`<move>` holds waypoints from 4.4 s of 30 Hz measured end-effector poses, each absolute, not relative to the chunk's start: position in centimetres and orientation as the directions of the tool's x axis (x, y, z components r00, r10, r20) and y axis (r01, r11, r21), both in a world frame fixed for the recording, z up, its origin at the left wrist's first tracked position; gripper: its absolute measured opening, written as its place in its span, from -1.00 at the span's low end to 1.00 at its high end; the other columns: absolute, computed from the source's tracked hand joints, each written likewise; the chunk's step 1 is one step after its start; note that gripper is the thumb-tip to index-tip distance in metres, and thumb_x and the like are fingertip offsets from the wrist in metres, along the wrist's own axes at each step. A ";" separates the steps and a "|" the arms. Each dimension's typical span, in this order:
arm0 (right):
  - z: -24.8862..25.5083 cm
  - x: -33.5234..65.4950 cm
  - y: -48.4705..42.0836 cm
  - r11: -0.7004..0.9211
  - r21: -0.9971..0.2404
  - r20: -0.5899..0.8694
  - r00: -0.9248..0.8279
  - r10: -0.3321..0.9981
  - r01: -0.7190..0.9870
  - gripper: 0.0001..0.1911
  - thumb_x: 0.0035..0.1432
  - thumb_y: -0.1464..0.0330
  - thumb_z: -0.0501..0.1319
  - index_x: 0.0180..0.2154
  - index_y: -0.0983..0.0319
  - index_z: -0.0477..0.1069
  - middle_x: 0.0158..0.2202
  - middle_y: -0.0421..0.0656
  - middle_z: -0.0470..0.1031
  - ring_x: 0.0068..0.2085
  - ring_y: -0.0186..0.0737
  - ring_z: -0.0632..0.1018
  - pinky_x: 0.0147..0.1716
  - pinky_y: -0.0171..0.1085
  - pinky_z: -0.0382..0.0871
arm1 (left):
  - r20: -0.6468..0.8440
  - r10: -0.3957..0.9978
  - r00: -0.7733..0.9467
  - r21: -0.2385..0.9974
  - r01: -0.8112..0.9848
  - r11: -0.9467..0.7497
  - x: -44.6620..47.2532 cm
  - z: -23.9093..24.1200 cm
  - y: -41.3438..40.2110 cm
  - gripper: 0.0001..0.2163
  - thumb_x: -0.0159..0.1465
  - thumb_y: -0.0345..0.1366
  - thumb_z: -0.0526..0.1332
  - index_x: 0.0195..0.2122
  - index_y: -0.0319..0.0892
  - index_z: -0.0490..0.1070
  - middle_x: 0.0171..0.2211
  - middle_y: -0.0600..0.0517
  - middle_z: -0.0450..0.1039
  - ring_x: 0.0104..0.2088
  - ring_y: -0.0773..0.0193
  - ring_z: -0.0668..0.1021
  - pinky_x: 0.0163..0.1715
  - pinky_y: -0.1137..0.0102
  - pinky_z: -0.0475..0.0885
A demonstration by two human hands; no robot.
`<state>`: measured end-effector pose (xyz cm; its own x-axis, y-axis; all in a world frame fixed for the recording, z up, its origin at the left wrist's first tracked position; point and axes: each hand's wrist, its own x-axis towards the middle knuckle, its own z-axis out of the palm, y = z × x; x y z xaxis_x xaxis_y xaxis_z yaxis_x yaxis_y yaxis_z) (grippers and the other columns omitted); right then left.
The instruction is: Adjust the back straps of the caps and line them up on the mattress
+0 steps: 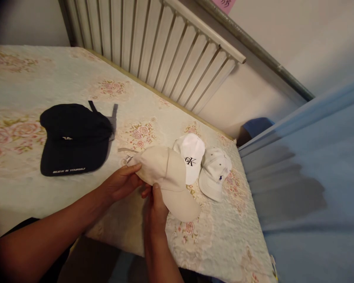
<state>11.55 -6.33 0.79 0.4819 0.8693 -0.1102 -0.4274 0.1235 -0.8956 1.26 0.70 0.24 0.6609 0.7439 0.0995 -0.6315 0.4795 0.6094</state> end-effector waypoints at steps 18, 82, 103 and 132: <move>0.6 11.5 -6.5 0.117 -0.892 -0.117 0.475 0.872 -0.436 -0.80 0.05 0.25 0.32 -0.49 0.23 0.46 -0.58 -0.28 0.46 -0.49 -0.30 0.41 -0.32 -0.23 0.33 | 0.094 0.745 0.660 0.612 -0.629 0.479 1.3 0.0 0.7 -0.66 0.32 -0.11 0.17 -0.24 -0.34 0.54 -0.51 -0.16 0.53 -0.54 0.11 0.54 -0.52 0.26 0.45; 0.5 11.2 -6.6 0.076 -0.894 -0.148 0.452 0.880 -0.441 -0.77 0.05 0.23 0.31 -0.52 0.24 0.46 -0.60 -0.27 0.45 -0.48 -0.30 0.44 -0.26 -0.22 0.37 | 0.084 0.738 0.669 0.603 -0.624 0.497 1.3 0.0 0.7 -0.64 0.31 -0.10 0.17 -0.26 -0.37 0.53 -0.54 -0.13 0.51 -0.59 0.15 0.51 -0.56 0.28 0.45; 0.7 11.0 -6.5 0.082 -0.889 -0.146 0.450 0.881 -0.450 -0.77 0.02 0.23 0.32 -0.54 0.23 0.44 -0.61 -0.27 0.44 -0.49 -0.30 0.43 -0.28 -0.20 0.36 | 0.071 0.754 0.653 0.591 -0.637 0.496 1.4 -0.2 0.7 -0.65 0.32 -0.12 0.17 -0.23 -0.37 0.52 -0.53 -0.12 0.50 -0.59 0.15 0.50 -0.60 0.28 0.44; 0.4 10.9 -6.5 0.088 -0.896 -0.140 0.464 0.875 -0.436 -0.76 0.04 0.23 0.32 -0.55 0.23 0.43 -0.61 -0.27 0.43 -0.49 -0.30 0.43 -0.27 -0.21 0.38 | 0.084 0.734 0.674 0.596 -0.624 0.505 1.1 -0.2 0.7 -0.64 0.32 -0.09 0.17 -0.27 -0.35 0.53 -0.55 -0.11 0.49 -0.57 0.16 0.51 -0.55 0.30 0.45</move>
